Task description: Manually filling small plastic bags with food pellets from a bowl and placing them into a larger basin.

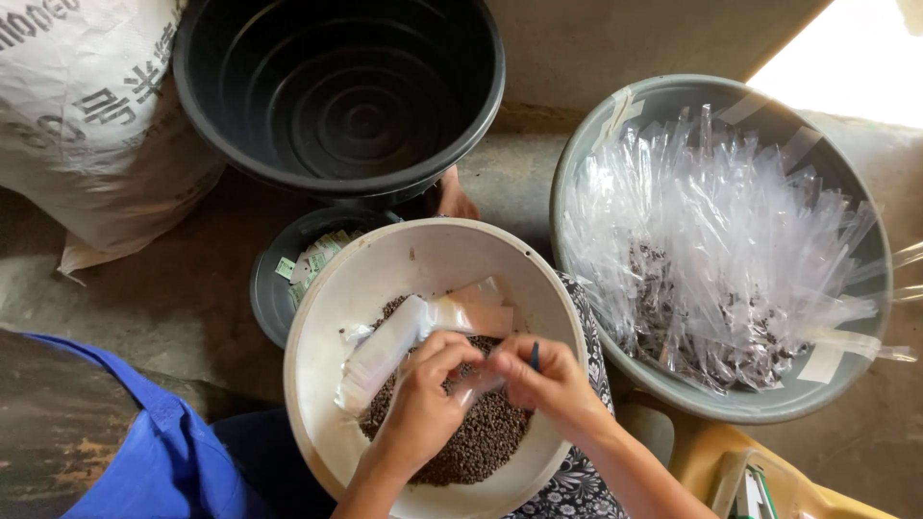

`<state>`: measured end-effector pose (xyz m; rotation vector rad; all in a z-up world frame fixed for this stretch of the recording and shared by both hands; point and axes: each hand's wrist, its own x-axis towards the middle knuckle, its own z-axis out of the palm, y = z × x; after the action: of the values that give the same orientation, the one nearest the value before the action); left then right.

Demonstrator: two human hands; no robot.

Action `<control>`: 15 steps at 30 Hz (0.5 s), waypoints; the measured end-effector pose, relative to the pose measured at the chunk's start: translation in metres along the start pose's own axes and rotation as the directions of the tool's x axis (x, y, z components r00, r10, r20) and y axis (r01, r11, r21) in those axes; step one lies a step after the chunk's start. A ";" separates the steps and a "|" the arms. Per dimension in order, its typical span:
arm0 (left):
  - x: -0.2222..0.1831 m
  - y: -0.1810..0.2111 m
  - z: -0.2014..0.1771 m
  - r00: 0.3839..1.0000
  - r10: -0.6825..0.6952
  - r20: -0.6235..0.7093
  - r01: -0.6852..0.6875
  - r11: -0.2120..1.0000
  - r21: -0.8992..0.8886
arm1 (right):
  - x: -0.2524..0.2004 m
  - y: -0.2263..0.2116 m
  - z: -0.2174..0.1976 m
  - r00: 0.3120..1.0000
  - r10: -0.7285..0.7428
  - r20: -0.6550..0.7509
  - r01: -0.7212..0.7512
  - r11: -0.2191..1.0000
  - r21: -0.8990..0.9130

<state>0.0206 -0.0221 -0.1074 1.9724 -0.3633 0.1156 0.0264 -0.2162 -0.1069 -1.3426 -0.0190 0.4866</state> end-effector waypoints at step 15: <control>0.085 0.008 -0.007 0.912 0.121 -0.391 -0.193 0.969 -0.151 | 0.008 0.021 -0.114 0.730 -0.634 -0.254 0.175 0.533 -0.828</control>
<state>0.0995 -0.0358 -0.0770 1.6854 -0.2667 0.5425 0.0598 -0.3154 -0.1565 -2.2139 -0.1055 -0.4286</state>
